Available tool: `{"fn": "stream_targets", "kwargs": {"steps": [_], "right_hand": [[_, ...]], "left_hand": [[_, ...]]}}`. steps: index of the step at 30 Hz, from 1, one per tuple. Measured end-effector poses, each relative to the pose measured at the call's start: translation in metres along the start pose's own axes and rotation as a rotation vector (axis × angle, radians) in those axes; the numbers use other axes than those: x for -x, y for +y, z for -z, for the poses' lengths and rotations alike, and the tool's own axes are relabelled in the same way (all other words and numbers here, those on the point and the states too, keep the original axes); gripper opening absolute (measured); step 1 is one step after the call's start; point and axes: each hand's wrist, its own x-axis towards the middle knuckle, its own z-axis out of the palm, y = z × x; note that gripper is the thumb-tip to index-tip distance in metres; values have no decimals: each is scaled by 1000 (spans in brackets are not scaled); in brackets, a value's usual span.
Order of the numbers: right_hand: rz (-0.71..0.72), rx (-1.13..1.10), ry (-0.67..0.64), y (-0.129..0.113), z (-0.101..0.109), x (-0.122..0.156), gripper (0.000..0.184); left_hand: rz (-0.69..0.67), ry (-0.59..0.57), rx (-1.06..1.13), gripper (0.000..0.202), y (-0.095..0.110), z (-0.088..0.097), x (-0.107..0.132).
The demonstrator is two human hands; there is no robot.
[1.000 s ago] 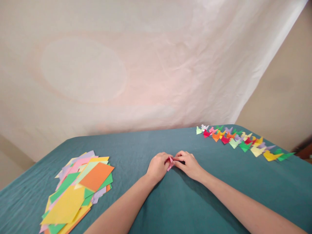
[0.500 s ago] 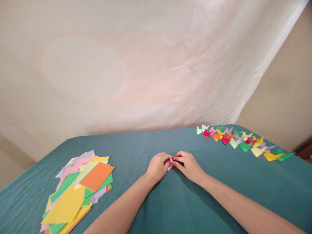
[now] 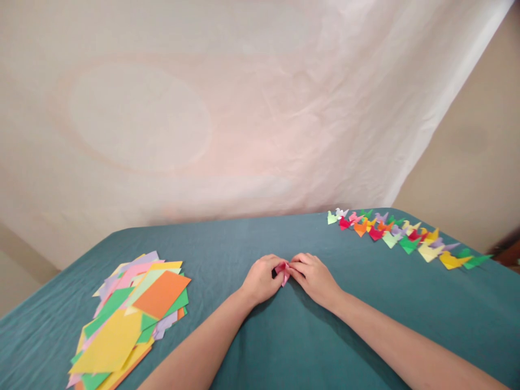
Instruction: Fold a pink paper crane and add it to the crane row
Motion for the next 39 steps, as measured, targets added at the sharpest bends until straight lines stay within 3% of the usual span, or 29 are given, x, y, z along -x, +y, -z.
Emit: {"fn": "stream_targets", "kwargs": {"steps": [12, 24, 39], "right_hand": [[40, -15, -25, 1, 2, 1, 24], [55, -43, -43, 6, 1, 2, 22], [53, -44, -31, 8, 0, 2, 22]], "left_hand": [[-38, -49, 41, 27, -3, 4, 1], [-100, -84, -85, 15, -21, 0, -12], [-62, -61, -104, 16, -15, 0, -11]]}}
